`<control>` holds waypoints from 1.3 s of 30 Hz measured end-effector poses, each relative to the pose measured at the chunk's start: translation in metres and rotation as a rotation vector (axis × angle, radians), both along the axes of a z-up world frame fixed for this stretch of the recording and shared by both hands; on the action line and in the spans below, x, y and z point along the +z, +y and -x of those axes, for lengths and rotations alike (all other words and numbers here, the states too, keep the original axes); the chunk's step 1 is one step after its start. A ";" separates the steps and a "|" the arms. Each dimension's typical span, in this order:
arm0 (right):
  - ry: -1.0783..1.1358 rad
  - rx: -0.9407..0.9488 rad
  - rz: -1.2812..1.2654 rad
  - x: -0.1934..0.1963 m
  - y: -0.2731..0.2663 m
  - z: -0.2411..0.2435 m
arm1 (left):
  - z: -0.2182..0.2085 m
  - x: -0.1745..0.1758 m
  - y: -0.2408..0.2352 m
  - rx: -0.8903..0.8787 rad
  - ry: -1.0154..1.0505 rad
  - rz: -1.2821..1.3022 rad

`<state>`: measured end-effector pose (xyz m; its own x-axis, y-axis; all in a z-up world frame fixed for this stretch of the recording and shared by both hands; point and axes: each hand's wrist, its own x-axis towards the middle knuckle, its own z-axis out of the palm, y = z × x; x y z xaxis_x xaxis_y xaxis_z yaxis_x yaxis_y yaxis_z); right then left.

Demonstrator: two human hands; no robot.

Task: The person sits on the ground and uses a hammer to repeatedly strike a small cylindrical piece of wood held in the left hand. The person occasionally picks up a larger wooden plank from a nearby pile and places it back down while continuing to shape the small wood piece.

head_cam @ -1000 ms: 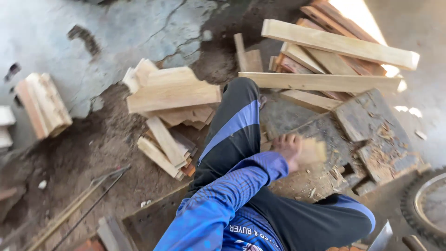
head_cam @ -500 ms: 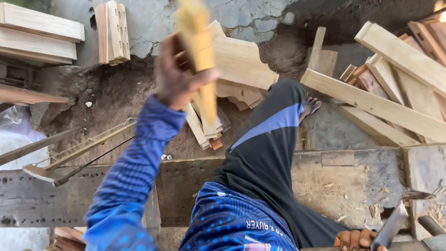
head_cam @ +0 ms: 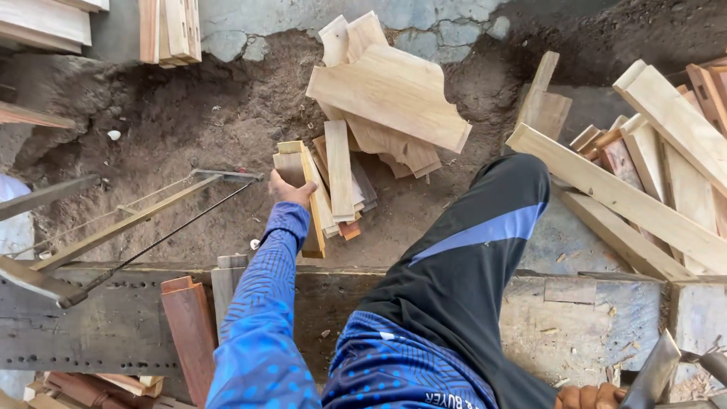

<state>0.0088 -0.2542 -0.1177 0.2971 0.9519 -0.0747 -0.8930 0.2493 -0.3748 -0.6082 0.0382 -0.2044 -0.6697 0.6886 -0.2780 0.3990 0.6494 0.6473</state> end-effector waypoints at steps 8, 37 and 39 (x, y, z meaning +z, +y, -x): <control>-0.003 0.109 0.115 0.090 0.031 0.016 | 0.087 0.165 -0.031 -0.309 0.286 0.066; 0.030 0.051 0.094 0.121 0.025 0.069 | -0.036 0.247 -0.020 0.019 -0.733 -0.057; 0.051 0.005 0.114 0.128 0.024 0.077 | -0.041 0.246 -0.013 0.100 -0.834 0.011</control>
<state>-0.0678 -0.2306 0.0098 0.2857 0.9376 -0.1980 -0.9128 0.2033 -0.3542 -0.5669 0.0251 0.0418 -0.2990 0.6311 -0.7157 -0.2674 0.6646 0.6977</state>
